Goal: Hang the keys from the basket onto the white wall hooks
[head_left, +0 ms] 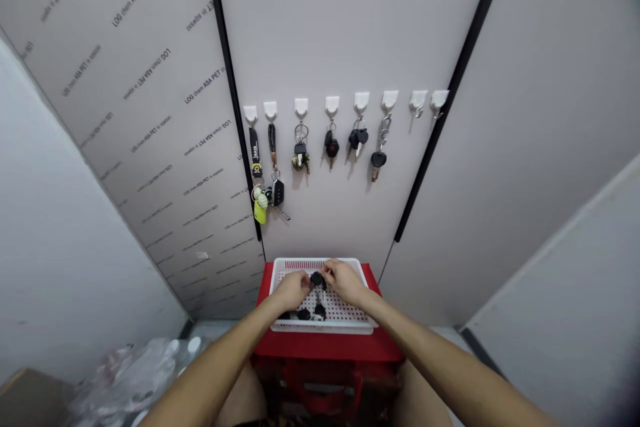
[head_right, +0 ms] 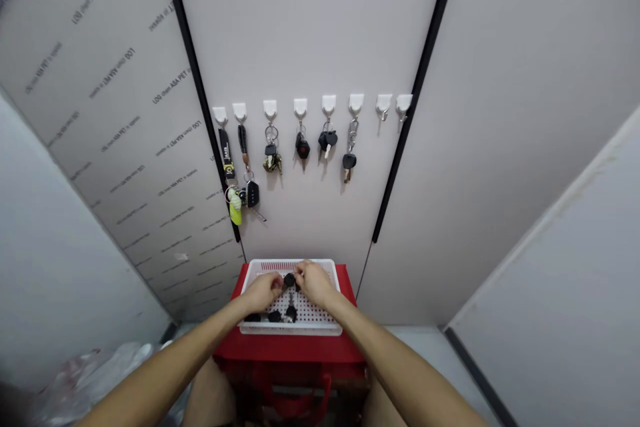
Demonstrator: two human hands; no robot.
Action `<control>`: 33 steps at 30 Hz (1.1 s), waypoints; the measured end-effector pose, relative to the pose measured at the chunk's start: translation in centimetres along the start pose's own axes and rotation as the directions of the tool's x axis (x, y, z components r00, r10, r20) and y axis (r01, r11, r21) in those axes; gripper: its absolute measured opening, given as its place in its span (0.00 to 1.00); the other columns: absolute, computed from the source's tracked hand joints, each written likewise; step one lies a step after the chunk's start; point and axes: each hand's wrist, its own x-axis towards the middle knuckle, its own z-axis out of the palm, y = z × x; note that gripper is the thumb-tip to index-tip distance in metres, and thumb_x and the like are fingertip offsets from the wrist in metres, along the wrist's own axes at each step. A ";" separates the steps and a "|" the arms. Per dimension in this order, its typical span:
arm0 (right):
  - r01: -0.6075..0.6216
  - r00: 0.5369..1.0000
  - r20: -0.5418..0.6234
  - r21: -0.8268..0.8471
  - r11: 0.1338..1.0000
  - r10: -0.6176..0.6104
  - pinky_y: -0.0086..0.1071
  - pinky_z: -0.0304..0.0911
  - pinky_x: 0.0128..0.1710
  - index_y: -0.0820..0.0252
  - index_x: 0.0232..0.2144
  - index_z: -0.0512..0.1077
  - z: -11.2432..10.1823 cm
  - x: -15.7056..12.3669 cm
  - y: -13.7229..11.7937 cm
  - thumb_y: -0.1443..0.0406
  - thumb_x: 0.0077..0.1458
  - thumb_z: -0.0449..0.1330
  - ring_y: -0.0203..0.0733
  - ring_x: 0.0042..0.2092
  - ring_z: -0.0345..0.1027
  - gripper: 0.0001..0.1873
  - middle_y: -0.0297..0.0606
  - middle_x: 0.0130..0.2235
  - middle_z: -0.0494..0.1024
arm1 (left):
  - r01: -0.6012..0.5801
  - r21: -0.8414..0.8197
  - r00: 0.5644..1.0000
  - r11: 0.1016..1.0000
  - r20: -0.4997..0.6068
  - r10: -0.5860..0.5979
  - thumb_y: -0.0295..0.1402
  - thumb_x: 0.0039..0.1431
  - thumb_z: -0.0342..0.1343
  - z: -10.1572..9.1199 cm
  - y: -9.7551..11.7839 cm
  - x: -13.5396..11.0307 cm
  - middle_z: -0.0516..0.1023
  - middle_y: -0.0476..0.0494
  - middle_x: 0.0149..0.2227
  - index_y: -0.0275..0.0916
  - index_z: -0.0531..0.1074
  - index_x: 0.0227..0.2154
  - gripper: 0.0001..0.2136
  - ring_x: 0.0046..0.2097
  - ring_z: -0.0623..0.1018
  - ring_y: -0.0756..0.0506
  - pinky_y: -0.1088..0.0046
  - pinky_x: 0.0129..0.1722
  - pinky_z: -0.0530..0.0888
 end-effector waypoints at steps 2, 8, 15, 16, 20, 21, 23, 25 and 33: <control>0.009 0.999 -0.051 0.105 0.994 -0.004 0.24 0.52 0.27 0.63 0.20 0.64 -1.7 0.4 0.2 0.68 0.42 0.45 0.32 0.26 0.59 0.09 0.35 0.23 0.68 | -0.085 -0.153 0.995 0.985 -0.067 0.075 0.25 0.41 0.45 -0.4 1.2 0.6 0.70 0.46 0.27 0.34 0.65 0.27 0.08 0.29 0.67 0.52 0.79 0.28 0.62; -0.017 0.966 -0.219 0.471 0.882 0.136 0.23 0.53 0.21 0.64 0.20 0.62 -9.7 2.4 0.8 0.65 0.41 0.46 0.29 0.21 0.56 0.08 0.31 0.19 0.64 | -0.251 -0.516 0.957 0.819 -0.259 0.130 0.28 0.44 0.43 -4.7 8.1 3.8 0.69 0.46 0.26 0.32 0.64 0.29 0.09 0.27 0.67 0.53 0.79 0.27 0.63; 0.046 0.755 -0.580 0.513 0.857 0.306 0.22 0.53 0.17 0.64 0.20 0.64 -22.7 4.8 1.7 0.65 0.37 0.50 0.27 0.18 0.54 0.07 0.30 0.17 0.63 | -0.413 -0.545 0.883 0.729 -0.436 0.175 0.26 0.43 0.44 -10.8 15.8 5.7 0.68 0.46 0.29 0.34 0.61 0.36 0.13 0.25 0.67 0.55 0.81 0.24 0.63; 0.051 0.723 -0.613 0.506 0.861 0.318 0.22 0.53 0.17 0.64 0.19 0.64 -24.2 5.2 2.0 0.65 0.36 0.50 0.27 0.18 0.54 0.07 0.30 0.17 0.63 | -0.437 -0.526 0.872 0.730 -0.448 0.199 0.26 0.43 0.44 -11.3 16.5 5.7 0.68 0.46 0.29 0.34 0.62 0.35 0.13 0.25 0.67 0.55 0.81 0.25 0.63; -0.028 0.611 -0.709 0.425 0.905 0.352 0.23 0.54 0.19 0.64 0.20 0.65 -27.8 6.9 3.4 0.65 0.36 0.50 0.28 0.19 0.57 0.07 0.32 0.18 0.65 | -0.470 -0.476 0.851 0.744 -0.467 0.239 0.25 0.42 0.45 -12.4 18.3 5.4 0.69 0.46 0.29 0.34 0.64 0.33 0.12 0.25 0.66 0.55 0.81 0.26 0.63; -0.071 0.591 -0.723 0.394 0.916 0.357 0.24 0.55 0.19 0.64 0.19 0.65 -28.3 7.3 3.7 0.65 0.36 0.51 0.29 0.20 0.58 0.07 0.32 0.18 0.65 | -0.467 -0.470 0.853 0.749 -0.463 0.242 0.25 0.42 0.45 -12.4 18.4 5.3 0.69 0.46 0.29 0.34 0.64 0.33 0.12 0.25 0.66 0.55 0.81 0.26 0.63; -0.154 0.572 -0.739 0.330 0.931 0.356 0.24 0.55 0.21 0.63 0.19 0.66 -28.8 7.8 4.0 0.65 0.36 0.51 0.31 0.21 0.59 0.07 0.33 0.19 0.67 | -0.456 -0.454 0.857 0.765 -0.455 0.241 0.25 0.41 0.45 -12.2 18.2 5.2 0.69 0.47 0.29 0.34 0.64 0.33 0.12 0.25 0.66 0.55 0.81 0.26 0.63; -0.209 0.572 -0.745 0.273 0.939 0.344 0.25 0.56 0.23 0.63 0.19 0.67 -29.0 8.2 4.0 0.66 0.36 0.51 0.32 0.22 0.60 0.07 0.35 0.20 0.68 | -0.437 -0.435 0.862 0.787 -0.453 0.229 0.25 0.41 0.45 -11.9 17.5 5.2 0.69 0.47 0.29 0.34 0.65 0.32 0.11 0.26 0.66 0.55 0.80 0.27 0.63; -0.277 0.601 -0.732 0.185 0.943 0.320 0.27 0.57 0.26 0.64 0.20 0.69 -29.0 8.8 3.3 0.63 0.37 0.51 0.35 0.26 0.62 0.10 0.38 0.21 0.70 | -0.320 -0.464 0.905 0.826 -0.408 0.121 0.26 0.42 0.45 -10.4 13.4 5.8 0.69 0.45 0.29 0.32 0.64 0.31 0.11 0.26 0.67 0.54 0.79 0.28 0.64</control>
